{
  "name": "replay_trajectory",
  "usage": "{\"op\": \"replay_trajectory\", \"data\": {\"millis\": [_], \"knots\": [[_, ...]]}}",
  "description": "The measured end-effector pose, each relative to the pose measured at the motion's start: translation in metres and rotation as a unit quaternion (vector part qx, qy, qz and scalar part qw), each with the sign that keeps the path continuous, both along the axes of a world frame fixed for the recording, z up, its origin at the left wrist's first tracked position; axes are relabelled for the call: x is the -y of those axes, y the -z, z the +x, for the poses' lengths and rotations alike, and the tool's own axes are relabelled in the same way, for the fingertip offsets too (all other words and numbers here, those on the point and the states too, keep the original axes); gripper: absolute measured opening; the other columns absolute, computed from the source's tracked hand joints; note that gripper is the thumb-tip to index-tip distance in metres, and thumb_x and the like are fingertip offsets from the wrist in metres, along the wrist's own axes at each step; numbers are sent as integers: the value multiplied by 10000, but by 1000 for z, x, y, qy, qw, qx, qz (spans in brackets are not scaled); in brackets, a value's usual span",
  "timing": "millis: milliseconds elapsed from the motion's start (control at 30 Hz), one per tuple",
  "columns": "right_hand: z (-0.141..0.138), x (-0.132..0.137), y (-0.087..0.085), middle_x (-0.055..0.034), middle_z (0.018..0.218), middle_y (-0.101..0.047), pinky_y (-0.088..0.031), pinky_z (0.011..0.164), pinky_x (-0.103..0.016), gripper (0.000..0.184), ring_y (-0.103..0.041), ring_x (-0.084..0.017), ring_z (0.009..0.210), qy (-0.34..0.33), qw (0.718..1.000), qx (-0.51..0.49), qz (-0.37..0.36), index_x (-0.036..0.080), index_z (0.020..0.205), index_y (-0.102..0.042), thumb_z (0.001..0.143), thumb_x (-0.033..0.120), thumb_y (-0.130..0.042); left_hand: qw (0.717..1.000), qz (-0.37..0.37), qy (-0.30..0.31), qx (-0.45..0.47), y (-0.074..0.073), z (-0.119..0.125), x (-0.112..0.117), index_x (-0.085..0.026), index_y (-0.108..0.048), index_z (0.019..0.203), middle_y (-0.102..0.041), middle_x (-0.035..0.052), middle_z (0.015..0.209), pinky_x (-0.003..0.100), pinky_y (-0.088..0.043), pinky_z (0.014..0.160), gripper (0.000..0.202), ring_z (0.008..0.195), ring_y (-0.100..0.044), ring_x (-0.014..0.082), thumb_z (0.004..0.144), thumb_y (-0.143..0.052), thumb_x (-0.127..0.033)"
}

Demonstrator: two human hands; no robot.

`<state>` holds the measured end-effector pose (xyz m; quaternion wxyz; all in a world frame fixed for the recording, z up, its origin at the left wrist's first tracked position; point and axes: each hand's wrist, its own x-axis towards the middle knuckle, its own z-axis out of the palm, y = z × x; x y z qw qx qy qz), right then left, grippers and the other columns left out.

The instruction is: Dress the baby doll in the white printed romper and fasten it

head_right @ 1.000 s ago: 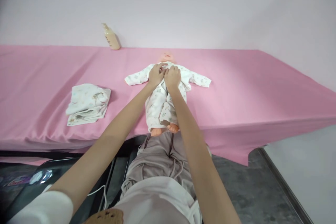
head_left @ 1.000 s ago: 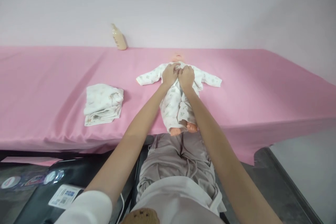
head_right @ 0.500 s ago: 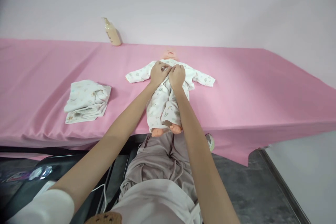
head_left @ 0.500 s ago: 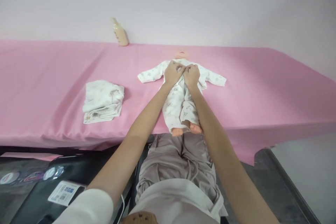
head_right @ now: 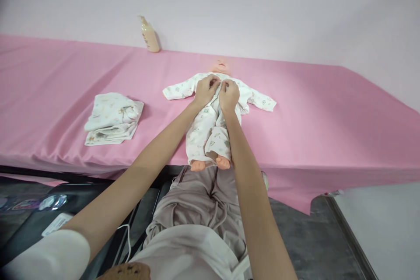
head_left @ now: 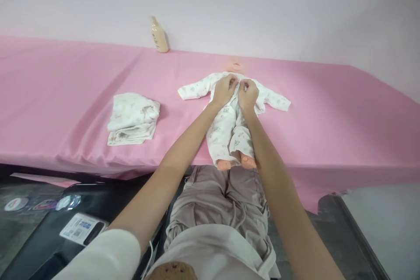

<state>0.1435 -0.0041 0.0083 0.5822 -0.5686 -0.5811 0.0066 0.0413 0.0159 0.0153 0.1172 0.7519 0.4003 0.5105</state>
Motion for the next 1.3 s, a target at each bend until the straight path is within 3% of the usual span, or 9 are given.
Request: {"op": "replay_trajectory", "data": {"millis": [500, 833, 1067, 1300], "knots": [[-3, 4, -3, -63, 844, -675, -444, 806, -332, 202, -604, -189, 806, -6, 1000, 25, 8, 161, 811, -643, 852, 225, -456, 999, -21, -14, 39, 1, -1, -2, -189, -614, 842, -704, 36, 881, 255, -456, 766, 114, 778, -632, 148, 863, -507, -223], [-4, 5, -4, -64, 849, -656, -428, 800, -327, 245, -585, -177, 812, -13, 999, 38, 1, 168, 818, -617, 891, 223, -389, 999, -12, -13, 38, 3, -1, -4, -180, -601, 849, -698, 44, 871, 257, -450, 744, 124, 771, -628, 149, 872, -486, -222], [-4, 4, -4, -46, 834, -650, -435, 801, -321, 191, -588, -176, 804, -22, 998, 56, 12, 179, 823, -614, 823, 164, -423, 998, -26, -6, 49, 5, -2, -6, -186, -617, 859, -700, 36, 872, 260, -452, 761, 127, 791, -628, 154, 864, -491, -202], [-6, 9, -8, -72, 917, -627, -418, 817, -334, 208, -563, -194, 863, -11, 995, 103, -13, 178, 860, -631, 847, 176, -423, 995, -51, 3, 82, 5, -4, -8, -164, -622, 954, -698, 52, 915, 262, -453, 787, 177, 832, -632, 158, 839, -491, -136]]}}
